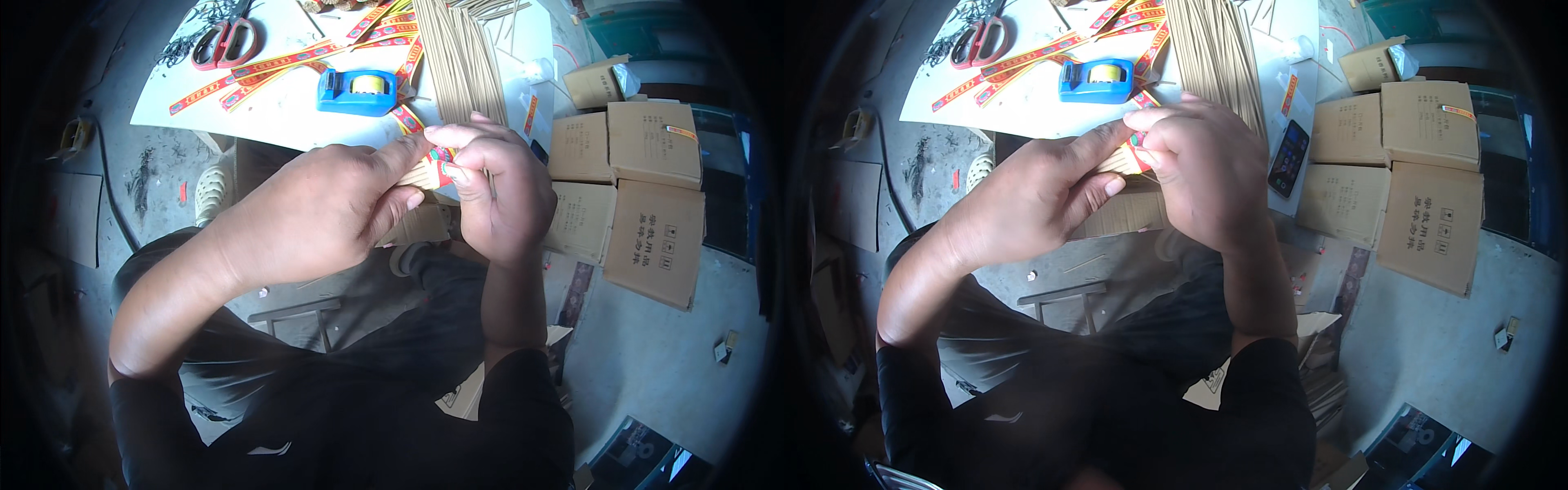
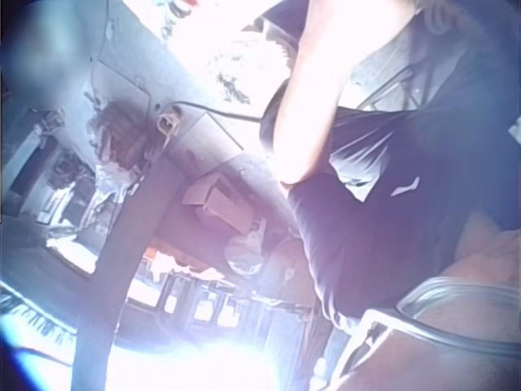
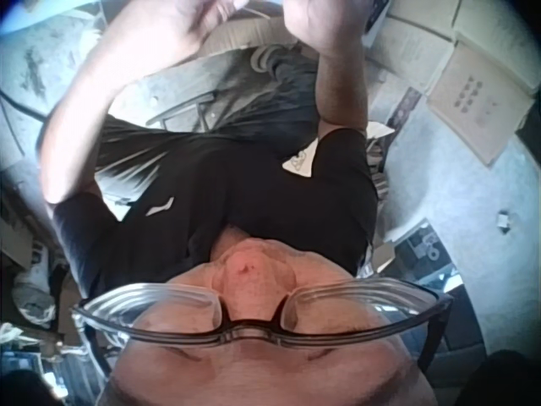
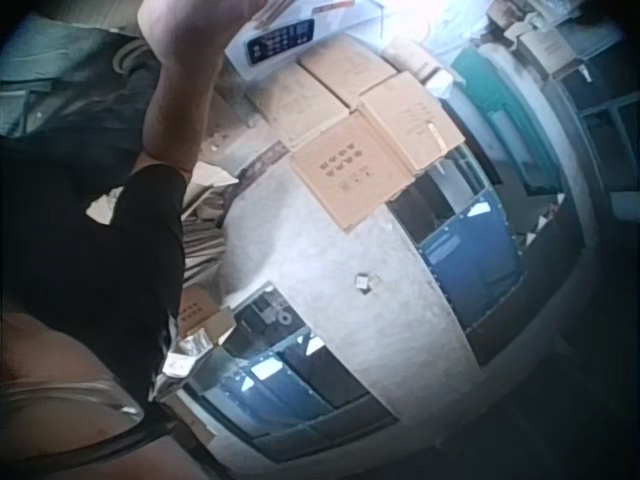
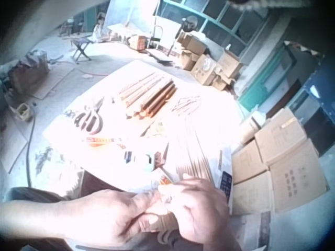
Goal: The person gathers thin wooden sticks into bundles, wraps each bundle with a printed paper band, and secures it with tape. The person repeats this process for multiple bundles, placing finished bundles on the table.
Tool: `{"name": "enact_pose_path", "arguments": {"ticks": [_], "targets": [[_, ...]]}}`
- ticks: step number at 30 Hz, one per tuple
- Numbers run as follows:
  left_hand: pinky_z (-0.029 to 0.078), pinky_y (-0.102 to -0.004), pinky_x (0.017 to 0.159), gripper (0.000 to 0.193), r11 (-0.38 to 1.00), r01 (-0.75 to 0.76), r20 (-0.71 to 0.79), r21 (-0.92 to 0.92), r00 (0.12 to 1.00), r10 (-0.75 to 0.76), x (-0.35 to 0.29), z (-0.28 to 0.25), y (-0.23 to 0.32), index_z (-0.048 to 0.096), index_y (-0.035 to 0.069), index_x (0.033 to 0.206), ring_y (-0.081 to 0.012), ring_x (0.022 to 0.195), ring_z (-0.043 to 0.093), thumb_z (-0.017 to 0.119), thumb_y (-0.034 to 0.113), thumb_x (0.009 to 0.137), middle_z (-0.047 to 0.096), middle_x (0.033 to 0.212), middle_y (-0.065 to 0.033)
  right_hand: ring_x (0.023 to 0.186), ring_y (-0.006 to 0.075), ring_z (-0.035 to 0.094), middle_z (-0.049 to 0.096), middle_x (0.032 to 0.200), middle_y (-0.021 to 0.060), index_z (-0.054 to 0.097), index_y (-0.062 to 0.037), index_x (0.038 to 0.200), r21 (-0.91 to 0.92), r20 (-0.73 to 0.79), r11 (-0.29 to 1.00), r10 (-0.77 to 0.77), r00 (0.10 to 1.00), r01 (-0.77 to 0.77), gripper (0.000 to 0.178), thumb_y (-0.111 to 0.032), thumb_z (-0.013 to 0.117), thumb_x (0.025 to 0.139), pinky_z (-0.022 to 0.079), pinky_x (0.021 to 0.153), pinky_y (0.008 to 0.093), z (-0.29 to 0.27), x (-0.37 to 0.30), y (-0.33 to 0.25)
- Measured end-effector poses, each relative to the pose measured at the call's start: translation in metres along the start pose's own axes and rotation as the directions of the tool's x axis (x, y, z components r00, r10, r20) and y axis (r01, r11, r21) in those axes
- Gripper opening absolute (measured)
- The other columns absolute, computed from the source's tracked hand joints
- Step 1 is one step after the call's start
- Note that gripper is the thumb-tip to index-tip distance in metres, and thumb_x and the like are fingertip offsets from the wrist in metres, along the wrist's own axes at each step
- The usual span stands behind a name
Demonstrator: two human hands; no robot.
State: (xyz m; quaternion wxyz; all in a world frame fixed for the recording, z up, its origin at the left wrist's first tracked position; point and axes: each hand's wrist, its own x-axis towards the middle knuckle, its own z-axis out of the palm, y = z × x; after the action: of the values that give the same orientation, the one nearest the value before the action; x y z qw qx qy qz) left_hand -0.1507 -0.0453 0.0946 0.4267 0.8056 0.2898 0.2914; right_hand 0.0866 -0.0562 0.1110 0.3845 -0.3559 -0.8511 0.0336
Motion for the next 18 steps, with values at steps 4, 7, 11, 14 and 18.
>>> {"name": "enact_pose_path", "arguments": {"ticks": [4,7,11,14,18], "targets": [[0.057,-0.0505,0.072,0.044,0.995,0.016,-0.031,0.096,0.999,-0.013,0.002,-0.002,0.005,0.058,-0.008,0.138,-0.0426,0.076,0.071,0.064,0.019,0.104,0.069,0.078,-0.0241,0.102,0.0334,0.077,0.079,0.112,0.0198,0.056,-0.0031,0.105,-0.052,0.046,0.998,-0.030,0.999,0.032,0.015,-0.013,0.067,0.105,0.057,0.100,0.0528,-0.002,0.001,-0.001],[0.057,-0.0508,0.072,0.043,0.997,0.024,-0.044,0.074,0.999,-0.020,0.005,-0.005,0.004,0.058,-0.009,0.137,-0.0429,0.075,0.071,0.063,0.019,0.105,0.069,0.076,-0.0241,0.103,0.0351,0.076,0.079,0.111,0.0202,0.055,-0.0037,0.105,-0.068,0.022,0.997,-0.046,0.999,0.048,0.015,-0.014,0.065,0.106,0.056,0.102,0.0532,-0.002,0.003,-0.001],[0.057,-0.0515,0.073,0.041,0.999,0.011,-0.066,0.049,0.998,-0.007,0.007,-0.006,0.002,0.059,-0.009,0.136,-0.0437,0.076,0.071,0.062,0.019,0.106,0.068,0.075,-0.0252,0.103,0.0338,0.076,0.079,0.112,0.0159,0.059,-0.0052,0.099,-0.049,-0.030,0.996,-0.079,0.996,0.078,0.010,-0.008,0.069,0.098,0.057,0.100,0.0510,-0.001,0.000,0.002],[0.057,-0.0518,0.073,0.040,0.999,0.017,-0.054,0.036,0.998,-0.016,0.008,-0.007,0.002,0.059,-0.009,0.135,-0.0443,0.078,0.072,0.061,0.019,0.106,0.068,0.074,-0.0256,0.103,0.0322,0.076,0.080,0.112,0.0137,0.061,-0.0059,0.096,-0.058,-0.065,0.992,-0.112,0.992,0.108,0.011,-0.006,0.071,0.094,0.057,0.100,0.0505,0.002,-0.003,0.006],[0.058,-0.0519,0.074,0.039,0.998,0.049,-0.037,0.045,0.998,-0.047,0.007,-0.008,0.005,0.059,-0.008,0.135,-0.0446,0.079,0.072,0.061,0.019,0.107,0.068,0.075,-0.0260,0.105,0.0314,0.076,0.080,0.111,0.0132,0.061,-0.0065,0.096,-0.068,-0.083,0.988,-0.144,0.986,0.138,0.012,-0.006,0.072,0.093,0.055,0.103,0.0517,0.004,-0.004,0.009]]}}
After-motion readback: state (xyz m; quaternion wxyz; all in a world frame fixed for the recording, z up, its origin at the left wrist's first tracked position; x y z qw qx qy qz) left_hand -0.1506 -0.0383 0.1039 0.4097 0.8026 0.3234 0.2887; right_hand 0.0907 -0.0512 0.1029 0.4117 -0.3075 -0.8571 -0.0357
